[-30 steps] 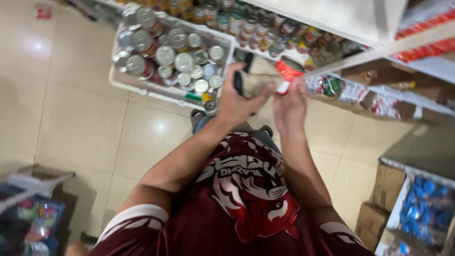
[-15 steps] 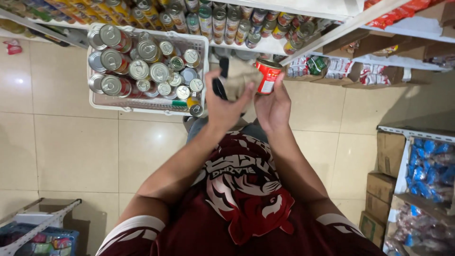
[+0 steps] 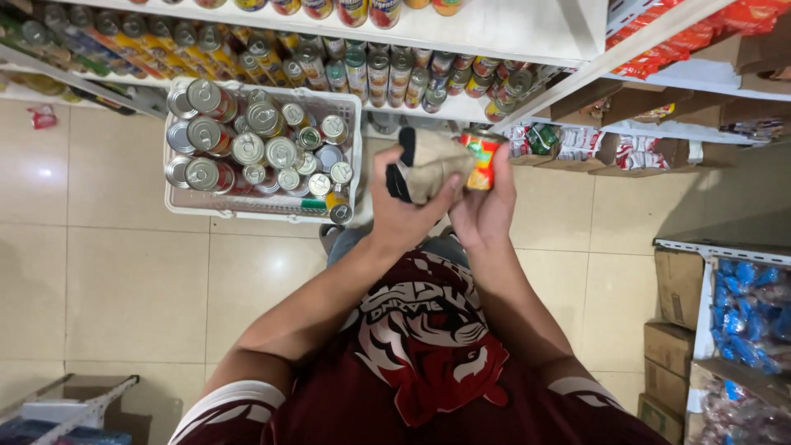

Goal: Wiping canned goods with a cloth and placing them on a shelf.

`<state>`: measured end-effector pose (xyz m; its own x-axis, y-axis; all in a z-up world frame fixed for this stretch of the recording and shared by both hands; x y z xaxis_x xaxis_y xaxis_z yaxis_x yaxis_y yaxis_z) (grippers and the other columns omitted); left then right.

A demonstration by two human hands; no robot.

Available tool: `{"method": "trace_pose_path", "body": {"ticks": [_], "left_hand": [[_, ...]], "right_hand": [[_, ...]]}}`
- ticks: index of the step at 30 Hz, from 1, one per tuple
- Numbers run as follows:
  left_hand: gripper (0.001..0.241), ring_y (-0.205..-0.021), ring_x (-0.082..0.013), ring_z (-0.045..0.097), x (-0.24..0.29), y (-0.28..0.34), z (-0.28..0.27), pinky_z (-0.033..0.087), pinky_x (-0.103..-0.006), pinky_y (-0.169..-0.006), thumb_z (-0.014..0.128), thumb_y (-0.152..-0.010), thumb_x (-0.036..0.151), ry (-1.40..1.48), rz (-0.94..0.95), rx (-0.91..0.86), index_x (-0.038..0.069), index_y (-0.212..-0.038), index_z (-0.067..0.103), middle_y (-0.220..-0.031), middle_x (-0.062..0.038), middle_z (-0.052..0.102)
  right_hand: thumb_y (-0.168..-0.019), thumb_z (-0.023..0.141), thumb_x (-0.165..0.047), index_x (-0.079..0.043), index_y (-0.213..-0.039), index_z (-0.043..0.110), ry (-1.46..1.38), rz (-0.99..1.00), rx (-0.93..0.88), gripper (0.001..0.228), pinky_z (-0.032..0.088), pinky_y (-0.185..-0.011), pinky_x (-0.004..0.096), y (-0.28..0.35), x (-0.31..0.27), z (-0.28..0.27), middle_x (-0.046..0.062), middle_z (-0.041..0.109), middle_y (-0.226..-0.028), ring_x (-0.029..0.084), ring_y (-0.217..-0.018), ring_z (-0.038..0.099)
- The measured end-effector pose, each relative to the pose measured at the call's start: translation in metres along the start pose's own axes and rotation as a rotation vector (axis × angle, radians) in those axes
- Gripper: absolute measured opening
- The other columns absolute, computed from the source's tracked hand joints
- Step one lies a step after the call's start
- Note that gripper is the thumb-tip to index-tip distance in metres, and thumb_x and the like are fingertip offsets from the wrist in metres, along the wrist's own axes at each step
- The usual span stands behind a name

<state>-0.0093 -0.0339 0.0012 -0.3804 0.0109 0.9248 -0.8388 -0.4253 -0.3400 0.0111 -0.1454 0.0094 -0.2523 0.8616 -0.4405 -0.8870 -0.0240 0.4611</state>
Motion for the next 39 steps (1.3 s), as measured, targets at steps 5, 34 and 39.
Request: {"method": "trace_pose_path", "body": {"ticks": [5,34,39], "left_hand": [[0.072,-0.094,-0.0202,0.067,0.001,-0.025,0.002,0.051,-0.0351,-0.090,0.097,-0.070,0.018,-0.040,-0.022,0.013,0.007,-0.122,0.049,-0.103,-0.013,0.067],[0.066,-0.088,-0.0214,0.067,0.008,-0.041,-0.002,0.051,-0.0388,-0.084,0.098,-0.072,0.021,-0.182,0.066,0.073,0.007,-0.119,0.053,-0.095,-0.015,0.065],[0.071,-0.096,-0.0380,0.071,-0.008,-0.034,0.002,0.054,-0.0475,-0.087,0.094,-0.075,0.024,-0.306,-0.026,0.111,0.005,-0.125,0.048,-0.103,-0.024,0.066]], "right_hand": [[-0.087,0.060,-0.066,-0.001,-0.135,0.050,0.077,-0.009,0.040,0.081,0.055,-0.102,0.042,0.001,0.007,0.010,0.015,0.061,-0.127,0.028,-0.114,0.063],[-0.098,0.053,-0.060,-0.001,-0.137,0.053,0.189,-0.060,-0.074,0.071,0.047,-0.108,0.048,-0.011,0.016,0.011,0.016,0.064,-0.128,0.027,-0.112,0.064],[-0.099,0.070,-0.024,-0.004,-0.129,0.060,0.261,-0.128,-0.224,0.037,0.054,-0.103,0.043,-0.038,0.020,-0.022,0.016,0.073,-0.120,0.023,-0.107,0.072]]}}
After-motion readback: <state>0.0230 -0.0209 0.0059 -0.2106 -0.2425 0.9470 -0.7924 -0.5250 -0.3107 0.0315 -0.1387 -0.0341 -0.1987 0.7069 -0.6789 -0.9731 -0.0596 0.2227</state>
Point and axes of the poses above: each hand's wrist, its own y-axis away from the middle knuckle, its own z-axis out of the palm, x = y × z, the point moved 1 cm from there along -y, towards the middle knuckle
